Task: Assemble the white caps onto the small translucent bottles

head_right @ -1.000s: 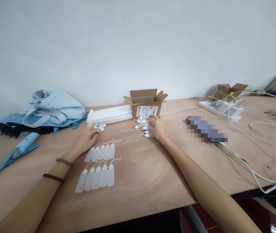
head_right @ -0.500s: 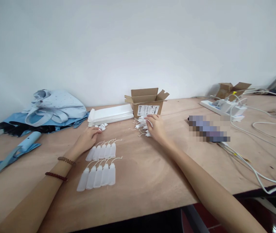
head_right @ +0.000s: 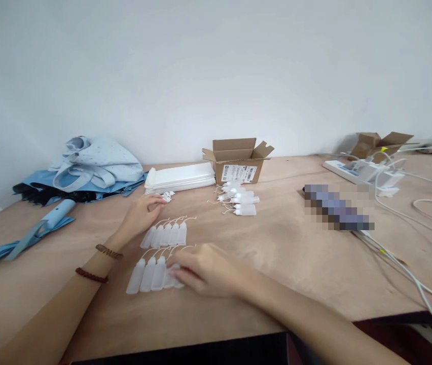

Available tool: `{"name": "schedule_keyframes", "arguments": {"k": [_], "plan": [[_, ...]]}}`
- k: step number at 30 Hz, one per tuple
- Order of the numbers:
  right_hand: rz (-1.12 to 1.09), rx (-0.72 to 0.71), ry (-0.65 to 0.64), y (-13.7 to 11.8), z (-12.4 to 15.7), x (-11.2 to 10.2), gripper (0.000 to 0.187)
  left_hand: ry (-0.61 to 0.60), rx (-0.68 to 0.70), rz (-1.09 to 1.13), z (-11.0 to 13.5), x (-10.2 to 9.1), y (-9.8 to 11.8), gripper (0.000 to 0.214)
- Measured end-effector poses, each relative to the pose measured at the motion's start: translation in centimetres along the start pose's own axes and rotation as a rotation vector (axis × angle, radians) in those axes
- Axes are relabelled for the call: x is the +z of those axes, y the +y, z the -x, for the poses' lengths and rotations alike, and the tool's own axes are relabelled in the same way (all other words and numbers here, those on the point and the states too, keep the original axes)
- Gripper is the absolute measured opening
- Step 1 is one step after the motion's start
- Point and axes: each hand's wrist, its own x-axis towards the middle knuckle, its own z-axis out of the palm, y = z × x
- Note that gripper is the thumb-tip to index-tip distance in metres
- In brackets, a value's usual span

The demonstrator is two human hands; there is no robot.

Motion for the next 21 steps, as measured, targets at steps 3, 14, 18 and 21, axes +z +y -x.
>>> {"name": "schedule_keyframes", "arguments": {"k": [3,14,18,21], "plan": [[-0.003,-0.027,-0.089,-0.3,0.1,0.3,0.020,0.061,-0.062,0.174,0.1,-0.3,1.5,0.019],[-0.051,-0.005,-0.180,0.8,0.1,0.4,0.019,0.014,-0.320,0.724,0.7,-1.0,5.2,0.014],[-0.032,0.020,-0.172,1.0,0.1,0.5,0.016,-0.003,-0.373,0.841,0.9,-1.1,6.2,0.019],[0.064,0.049,-0.126,1.4,0.2,0.3,0.015,-0.036,-0.389,0.895,1.1,-1.2,7.0,0.024]]}}
